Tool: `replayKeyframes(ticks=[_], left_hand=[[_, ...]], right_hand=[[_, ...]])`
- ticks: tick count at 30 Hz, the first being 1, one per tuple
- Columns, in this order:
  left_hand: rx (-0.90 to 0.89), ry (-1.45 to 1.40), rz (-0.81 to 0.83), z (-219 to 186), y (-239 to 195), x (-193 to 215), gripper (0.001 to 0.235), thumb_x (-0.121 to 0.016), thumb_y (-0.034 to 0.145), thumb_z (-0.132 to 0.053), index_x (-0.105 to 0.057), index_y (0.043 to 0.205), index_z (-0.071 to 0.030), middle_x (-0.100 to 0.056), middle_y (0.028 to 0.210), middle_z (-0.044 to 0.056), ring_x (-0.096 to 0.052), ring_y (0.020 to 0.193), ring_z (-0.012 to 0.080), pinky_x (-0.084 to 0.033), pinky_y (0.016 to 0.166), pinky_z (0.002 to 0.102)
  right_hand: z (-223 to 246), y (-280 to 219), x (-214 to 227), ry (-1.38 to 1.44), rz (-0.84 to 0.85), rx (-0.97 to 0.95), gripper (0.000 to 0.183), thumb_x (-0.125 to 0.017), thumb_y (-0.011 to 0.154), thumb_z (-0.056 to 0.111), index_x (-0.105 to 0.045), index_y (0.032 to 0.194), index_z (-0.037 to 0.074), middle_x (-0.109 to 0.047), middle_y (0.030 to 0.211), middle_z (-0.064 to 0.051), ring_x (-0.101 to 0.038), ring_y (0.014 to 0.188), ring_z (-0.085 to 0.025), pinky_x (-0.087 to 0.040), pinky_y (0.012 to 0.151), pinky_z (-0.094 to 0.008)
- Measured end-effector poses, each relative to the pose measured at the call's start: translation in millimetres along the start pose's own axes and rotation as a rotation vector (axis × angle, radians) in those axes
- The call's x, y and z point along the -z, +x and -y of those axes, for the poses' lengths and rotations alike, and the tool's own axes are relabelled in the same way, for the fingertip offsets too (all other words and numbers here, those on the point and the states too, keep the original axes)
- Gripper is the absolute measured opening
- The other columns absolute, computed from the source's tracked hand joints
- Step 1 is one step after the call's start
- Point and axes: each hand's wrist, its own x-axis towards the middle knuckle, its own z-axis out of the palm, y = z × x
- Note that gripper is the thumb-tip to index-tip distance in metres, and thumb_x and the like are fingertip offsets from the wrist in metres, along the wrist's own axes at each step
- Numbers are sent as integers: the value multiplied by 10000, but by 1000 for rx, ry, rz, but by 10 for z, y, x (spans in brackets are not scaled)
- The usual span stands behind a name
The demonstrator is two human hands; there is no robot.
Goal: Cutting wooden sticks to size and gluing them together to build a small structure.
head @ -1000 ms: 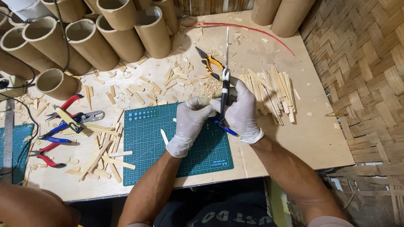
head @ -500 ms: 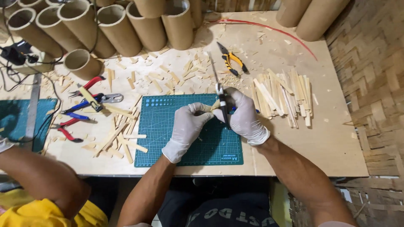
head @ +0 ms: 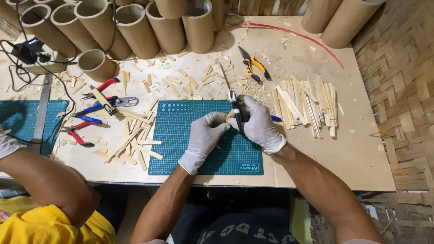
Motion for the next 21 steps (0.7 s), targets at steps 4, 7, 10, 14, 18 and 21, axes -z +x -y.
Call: replayKeyframes(ticks=[4,7,10,14,18,21], left_hand=[[-82,-35,-8,-2,-11,-26,314,-887,779,-164,-809,1079,-110,-805,919,130,-764,936,335,-597,874,386],[-103,46,-25,194,48,-130,240,-872,824,-213,-822,1048,-144,-802,927,114,-750,952,345,-587,896,366],[-109,104,-38,352,87,-211,203,-839,863,-257,-821,1050,-182,-800,942,90,-735,1000,329,-556,957,392],[-120,97,-69,541,137,-275,150,-796,906,-234,-827,1050,-204,-800,934,93,-731,1014,338,-548,975,395],[-135,129,-94,571,149,-297,147,-783,905,-221,-825,1045,-204,-795,923,98,-725,1013,338,-556,966,411],[-164,109,-110,517,144,-300,149,-793,895,-223,-826,1040,-218,-795,912,84,-727,1008,324,-565,946,397]], right_hand=[[24,16,-12,19,-8,-8,567,-867,748,60,-637,1264,112,-736,866,-60,-690,772,-108,-602,762,-257],[23,26,-19,14,-11,-23,561,-862,754,52,-637,1265,111,-737,871,-61,-694,775,-111,-606,767,-264],[63,22,-32,-4,-16,-29,562,-866,752,61,-644,1265,111,-738,858,-57,-699,769,-111,-605,763,-264],[57,31,-58,-20,-20,-28,579,-875,744,77,-645,1274,113,-740,850,-47,-696,764,-97,-599,762,-254],[71,30,-69,-28,-25,-12,589,-870,738,57,-641,1279,107,-739,850,-48,-700,771,-108,-601,775,-263],[136,30,-69,-37,-33,-4,600,-862,739,50,-637,1293,94,-740,854,-55,-709,779,-114,-604,780,-269]])
